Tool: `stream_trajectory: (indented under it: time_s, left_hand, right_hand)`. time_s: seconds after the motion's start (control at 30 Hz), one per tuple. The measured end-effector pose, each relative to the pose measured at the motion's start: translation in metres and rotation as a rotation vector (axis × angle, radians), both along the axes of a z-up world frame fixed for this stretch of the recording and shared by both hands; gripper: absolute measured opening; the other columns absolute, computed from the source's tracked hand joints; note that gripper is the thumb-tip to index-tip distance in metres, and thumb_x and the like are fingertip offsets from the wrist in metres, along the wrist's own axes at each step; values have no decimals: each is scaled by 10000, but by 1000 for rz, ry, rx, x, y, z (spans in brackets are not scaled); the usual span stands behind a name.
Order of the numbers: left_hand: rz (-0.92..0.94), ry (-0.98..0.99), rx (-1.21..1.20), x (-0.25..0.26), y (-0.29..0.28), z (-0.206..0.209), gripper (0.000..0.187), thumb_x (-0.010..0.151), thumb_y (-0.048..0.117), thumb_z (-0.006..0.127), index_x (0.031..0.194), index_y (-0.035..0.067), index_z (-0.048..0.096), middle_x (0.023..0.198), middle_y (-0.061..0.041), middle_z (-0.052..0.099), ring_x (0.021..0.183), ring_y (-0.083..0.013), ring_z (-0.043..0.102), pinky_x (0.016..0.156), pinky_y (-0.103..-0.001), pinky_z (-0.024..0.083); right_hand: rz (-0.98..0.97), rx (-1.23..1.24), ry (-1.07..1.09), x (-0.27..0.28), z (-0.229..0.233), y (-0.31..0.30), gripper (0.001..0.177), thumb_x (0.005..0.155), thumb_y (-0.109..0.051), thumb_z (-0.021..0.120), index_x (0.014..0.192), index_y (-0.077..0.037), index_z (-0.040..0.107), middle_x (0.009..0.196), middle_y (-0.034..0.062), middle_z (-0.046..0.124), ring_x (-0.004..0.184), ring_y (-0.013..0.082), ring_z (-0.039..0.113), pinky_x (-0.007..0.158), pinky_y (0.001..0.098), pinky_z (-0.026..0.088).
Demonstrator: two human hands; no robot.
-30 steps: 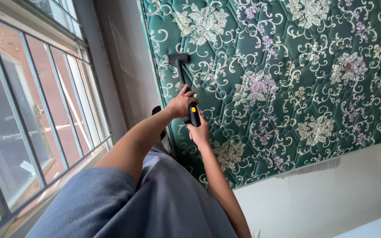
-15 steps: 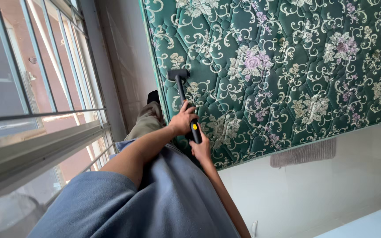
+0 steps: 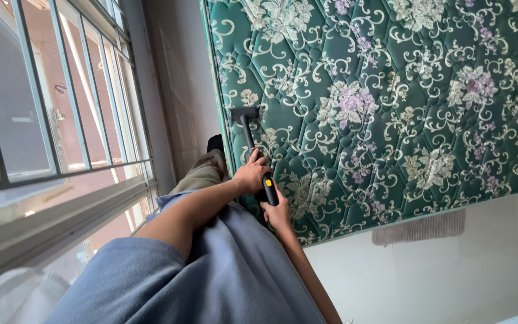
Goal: The person uses a handheld vacuum cleaner to clean the surface of a mattress propped vertically against a wall. They move the vacuum head systematically across the floral-patterned fabric, covering different sections of the mattress.
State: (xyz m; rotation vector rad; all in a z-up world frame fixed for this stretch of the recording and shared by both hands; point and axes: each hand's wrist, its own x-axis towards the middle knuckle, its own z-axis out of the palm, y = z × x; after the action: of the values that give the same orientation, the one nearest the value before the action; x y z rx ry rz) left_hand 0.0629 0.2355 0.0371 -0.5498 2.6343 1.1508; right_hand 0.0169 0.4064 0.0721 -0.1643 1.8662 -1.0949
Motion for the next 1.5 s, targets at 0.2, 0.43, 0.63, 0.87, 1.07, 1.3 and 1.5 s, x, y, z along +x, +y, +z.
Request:
stream_trajectory:
  time_s: [0.2,0.43,0.63,0.87,1.07,1.3,1.5]
  left_hand:
    - [79,61,-23,-22,-70,-11,452,782,228,764,1229,271,719,1516,-80,480,1528,-440,175,1196,-496,367]
    - [174,44,-11,-59,-152,-28,463,790,212,771,1241,301,717,1544,-43,465,1545,-414,151,1191,-499,373]
    - [223,-17,55,-66,-160,-24,458,803,211,753,1242,331,706,1589,-5,421,1576,-366,118,1155,-499,404]
    - [256,180,9,-32,-105,-51,390,842,210,758,1225,282,739,1578,-73,429,1539,-461,125,1215,-524,327]
    - [290,132,104,1,-39,-26,430,793,199,736,1219,254,712,1592,-69,402,1557,-452,114,1161,-511,364]
    - [250,167,120,30,46,-16,391,820,211,763,1206,257,726,1562,-77,423,1543,-435,137,1145,-494,405]
    - [238,95,186,42,83,6,423,793,175,733,1208,257,716,1579,-62,413,1566,-403,160,1043,-484,496]
  right_hand:
    - [34,-51,35,-25,-2,-77,862,768,54,627,1571,-199,443,603,31,545,389,117,493,381,311,406]
    - [103,-31,30,-68,18,-173,848,763,38,611,1563,-203,467,627,36,578,393,122,502,389,311,413]
    - [120,-22,11,-77,30,-184,840,767,31,610,1561,-198,460,658,59,595,404,129,512,399,309,417]
    - [144,13,98,-45,26,-136,864,760,41,614,1555,-266,467,608,51,578,394,136,505,390,328,421]
    - [185,28,199,-13,19,-67,857,762,25,641,1549,-274,480,590,55,580,415,145,528,424,344,445]
    - [373,-525,843,16,11,27,942,730,72,680,1618,-135,443,1074,242,668,851,268,669,677,374,523]
    - [175,91,237,33,23,65,857,756,25,684,1549,-201,449,784,106,709,475,154,573,485,324,489]
